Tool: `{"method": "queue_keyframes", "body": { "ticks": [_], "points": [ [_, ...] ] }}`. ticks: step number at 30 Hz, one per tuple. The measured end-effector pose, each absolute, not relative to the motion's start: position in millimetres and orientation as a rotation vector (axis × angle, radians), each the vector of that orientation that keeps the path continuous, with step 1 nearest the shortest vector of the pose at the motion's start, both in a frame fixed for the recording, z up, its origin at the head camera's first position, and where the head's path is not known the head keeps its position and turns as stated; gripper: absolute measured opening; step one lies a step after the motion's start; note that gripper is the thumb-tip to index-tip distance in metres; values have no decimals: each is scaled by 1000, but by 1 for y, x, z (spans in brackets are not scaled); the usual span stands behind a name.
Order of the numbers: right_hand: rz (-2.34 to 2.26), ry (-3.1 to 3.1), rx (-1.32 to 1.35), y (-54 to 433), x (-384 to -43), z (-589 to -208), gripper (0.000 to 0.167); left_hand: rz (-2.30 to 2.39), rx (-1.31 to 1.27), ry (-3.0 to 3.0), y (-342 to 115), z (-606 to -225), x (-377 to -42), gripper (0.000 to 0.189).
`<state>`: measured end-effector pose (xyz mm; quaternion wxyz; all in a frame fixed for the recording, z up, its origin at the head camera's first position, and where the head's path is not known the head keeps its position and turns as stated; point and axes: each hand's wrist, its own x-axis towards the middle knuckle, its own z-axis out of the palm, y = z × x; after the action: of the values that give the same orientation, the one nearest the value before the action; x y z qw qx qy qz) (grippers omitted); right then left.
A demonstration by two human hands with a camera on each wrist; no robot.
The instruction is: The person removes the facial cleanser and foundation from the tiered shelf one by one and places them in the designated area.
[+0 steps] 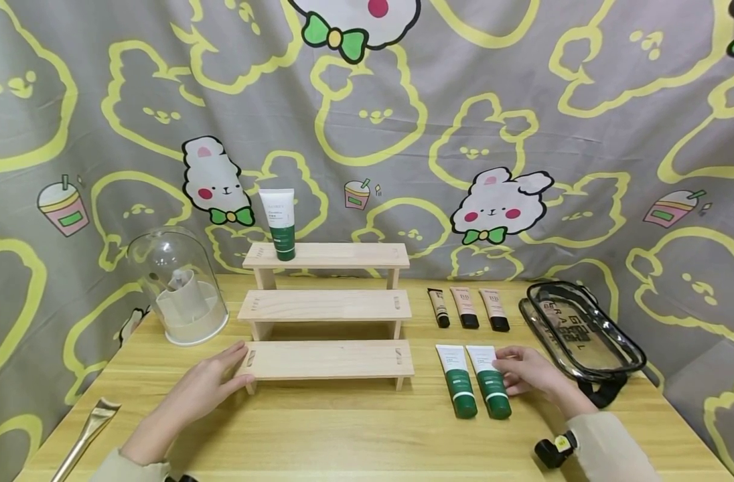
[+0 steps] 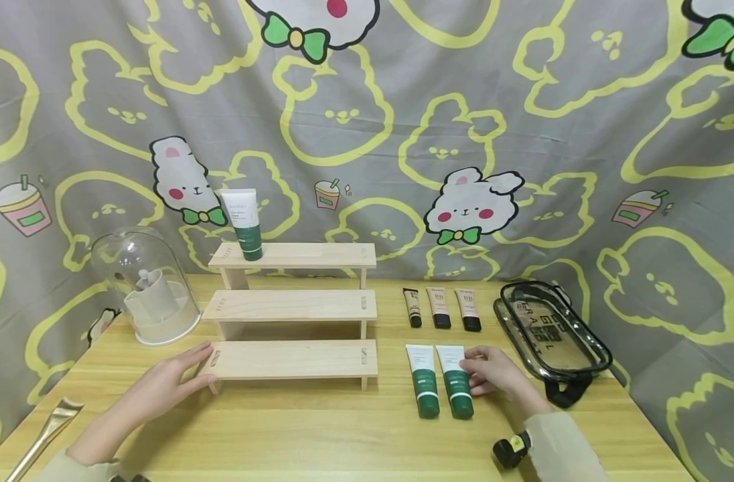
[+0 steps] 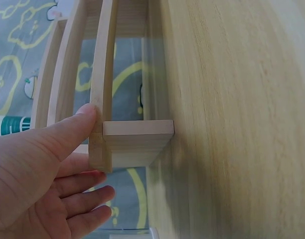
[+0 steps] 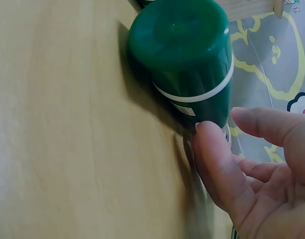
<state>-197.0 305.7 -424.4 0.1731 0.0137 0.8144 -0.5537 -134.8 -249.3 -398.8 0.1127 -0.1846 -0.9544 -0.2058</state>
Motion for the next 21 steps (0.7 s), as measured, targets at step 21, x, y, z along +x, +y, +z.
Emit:
{"method": "queue_keyframes", "body": {
  "ticks": [21],
  "points": [
    [-1559,2506,-305,293,-213,-351,52,-601,-544,-2797,-248,-398,-134,54]
  ]
}}
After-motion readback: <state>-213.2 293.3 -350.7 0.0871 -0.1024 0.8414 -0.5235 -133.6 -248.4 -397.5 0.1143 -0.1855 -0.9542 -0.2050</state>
